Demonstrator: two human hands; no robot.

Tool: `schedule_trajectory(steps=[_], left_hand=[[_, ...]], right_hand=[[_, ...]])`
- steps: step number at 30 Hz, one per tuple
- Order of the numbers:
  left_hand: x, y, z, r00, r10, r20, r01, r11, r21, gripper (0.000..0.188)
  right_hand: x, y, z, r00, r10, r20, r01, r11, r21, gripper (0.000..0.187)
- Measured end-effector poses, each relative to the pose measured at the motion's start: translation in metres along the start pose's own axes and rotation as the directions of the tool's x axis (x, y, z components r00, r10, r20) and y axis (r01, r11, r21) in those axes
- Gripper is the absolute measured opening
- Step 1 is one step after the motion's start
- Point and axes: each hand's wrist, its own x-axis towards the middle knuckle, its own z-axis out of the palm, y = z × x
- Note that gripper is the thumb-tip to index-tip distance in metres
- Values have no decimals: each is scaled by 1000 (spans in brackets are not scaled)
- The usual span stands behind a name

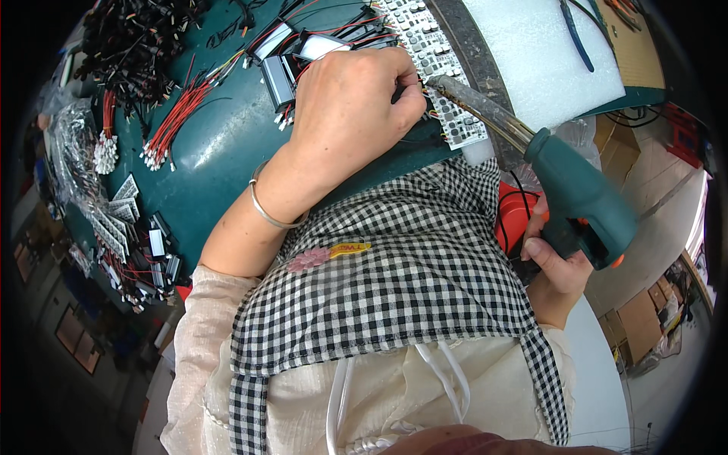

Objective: The person uses a soldering iron to attach wires to a circuit board. They repeatedly pick up wires, position them on the board, and apply heat to secure the connections. The person works on multiple wires and circuit boards throughout the clip.

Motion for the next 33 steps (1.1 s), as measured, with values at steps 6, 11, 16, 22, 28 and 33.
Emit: schedule_trajectory(steps=[6, 11, 16, 22, 28, 33], left_hand=[[1, 0, 0, 1000, 6, -3, -6, 1000, 3, 5], [0, 0, -1, 1000, -5, 3, 5, 1000, 21, 5], [1, 1, 0, 1000, -18, 25, 16, 999, 41, 6], [0, 2, -1, 999, -27, 18, 26, 998, 54, 7], [-4, 8, -12, 998, 44, 37, -47, 995, 87, 6], [-28, 12, -53, 992, 122, -18, -118, 981, 156, 21]], right_hand=[[13, -22, 21, 945, 123, -302, -38, 961, 275, 70], [6, -15, 4, 941, 191, -279, -62, 908, 414, 76], [11, -12, 9, 950, 161, -269, -35, 907, 420, 76], [20, -17, 9, 974, 139, -181, -54, 910, 411, 76], [26, -19, 12, 986, 80, -147, -14, 916, 400, 77], [31, -20, 8, 993, 39, -116, 13, 909, 417, 77]])
